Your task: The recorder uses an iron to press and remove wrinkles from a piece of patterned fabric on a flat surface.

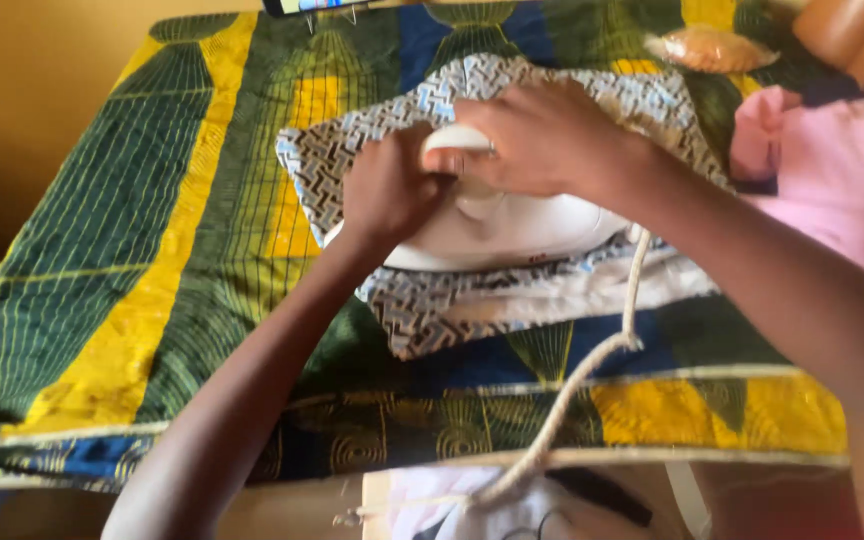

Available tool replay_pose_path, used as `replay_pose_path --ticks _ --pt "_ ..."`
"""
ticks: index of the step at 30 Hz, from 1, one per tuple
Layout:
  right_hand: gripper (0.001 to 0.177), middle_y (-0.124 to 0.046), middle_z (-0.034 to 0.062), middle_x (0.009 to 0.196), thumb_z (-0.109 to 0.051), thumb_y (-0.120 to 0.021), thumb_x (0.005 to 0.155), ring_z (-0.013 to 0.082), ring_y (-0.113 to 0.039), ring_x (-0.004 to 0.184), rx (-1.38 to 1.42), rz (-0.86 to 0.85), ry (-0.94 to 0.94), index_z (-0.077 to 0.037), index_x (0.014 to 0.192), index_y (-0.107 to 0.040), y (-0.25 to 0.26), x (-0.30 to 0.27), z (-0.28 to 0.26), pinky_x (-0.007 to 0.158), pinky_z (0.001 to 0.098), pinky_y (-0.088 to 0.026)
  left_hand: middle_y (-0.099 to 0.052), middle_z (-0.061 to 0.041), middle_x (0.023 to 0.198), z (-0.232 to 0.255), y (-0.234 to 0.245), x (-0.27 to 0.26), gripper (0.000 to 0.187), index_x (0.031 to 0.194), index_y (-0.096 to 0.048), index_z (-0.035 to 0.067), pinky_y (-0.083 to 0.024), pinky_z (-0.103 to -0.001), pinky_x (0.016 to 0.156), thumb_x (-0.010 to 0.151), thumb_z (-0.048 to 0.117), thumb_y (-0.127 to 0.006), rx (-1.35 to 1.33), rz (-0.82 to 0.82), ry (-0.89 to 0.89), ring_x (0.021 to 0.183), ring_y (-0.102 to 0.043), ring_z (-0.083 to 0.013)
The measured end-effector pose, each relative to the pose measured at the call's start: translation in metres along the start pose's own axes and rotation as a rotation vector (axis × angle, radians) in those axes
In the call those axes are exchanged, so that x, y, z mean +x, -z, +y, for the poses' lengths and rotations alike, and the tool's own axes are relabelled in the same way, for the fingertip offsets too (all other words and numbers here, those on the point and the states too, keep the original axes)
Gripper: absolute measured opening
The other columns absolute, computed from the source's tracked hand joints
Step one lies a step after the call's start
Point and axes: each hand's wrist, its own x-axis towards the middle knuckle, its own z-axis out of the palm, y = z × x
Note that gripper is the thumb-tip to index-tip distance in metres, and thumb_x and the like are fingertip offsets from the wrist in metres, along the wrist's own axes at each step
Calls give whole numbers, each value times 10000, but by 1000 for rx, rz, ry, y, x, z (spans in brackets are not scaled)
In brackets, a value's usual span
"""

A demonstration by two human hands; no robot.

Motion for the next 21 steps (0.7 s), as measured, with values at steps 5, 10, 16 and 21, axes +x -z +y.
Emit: replay_pose_path --ticks 5,10,16,21 --pt "801 -618 74 555 -800 -241 1000 273 -668 557 -119 166 -8 -165 934 -725 -32 7 19 660 499 -533 -749 -177 898 -7 -8 8 310 1028 -708 142 -548 -546 737 814 362 -752 -14 32 -14 836 -717 -416" --pt "858 -559 40 611 -841 -236 1145 256 -608 589 -173 417 105 -182 861 -707 -43 16 26 565 455 -488 -750 -182 931 -12 -10 8 310 1046 -704 129 -558 -541 767 865 379 -734 0 47 -6 879 -719 -411" --pt "907 -503 47 489 -870 -176 948 224 -556 458 10 -62 -77 -137 671 -633 -17 7 9 520 417 -483 -744 -182 918 -6 -3 0 335 1029 -719 151 -538 -541 767 781 375 -753 -6 -42 2 873 -702 -432" --pt "888 -552 78 522 -881 -235 991 264 -572 494 -27 121 -50 -161 692 -660 -29 13 19 594 499 -462 -748 -172 920 -8 -4 4 351 1060 -709 128 -543 -519 754 829 388 -752 -74 1 -47 860 -717 -407"
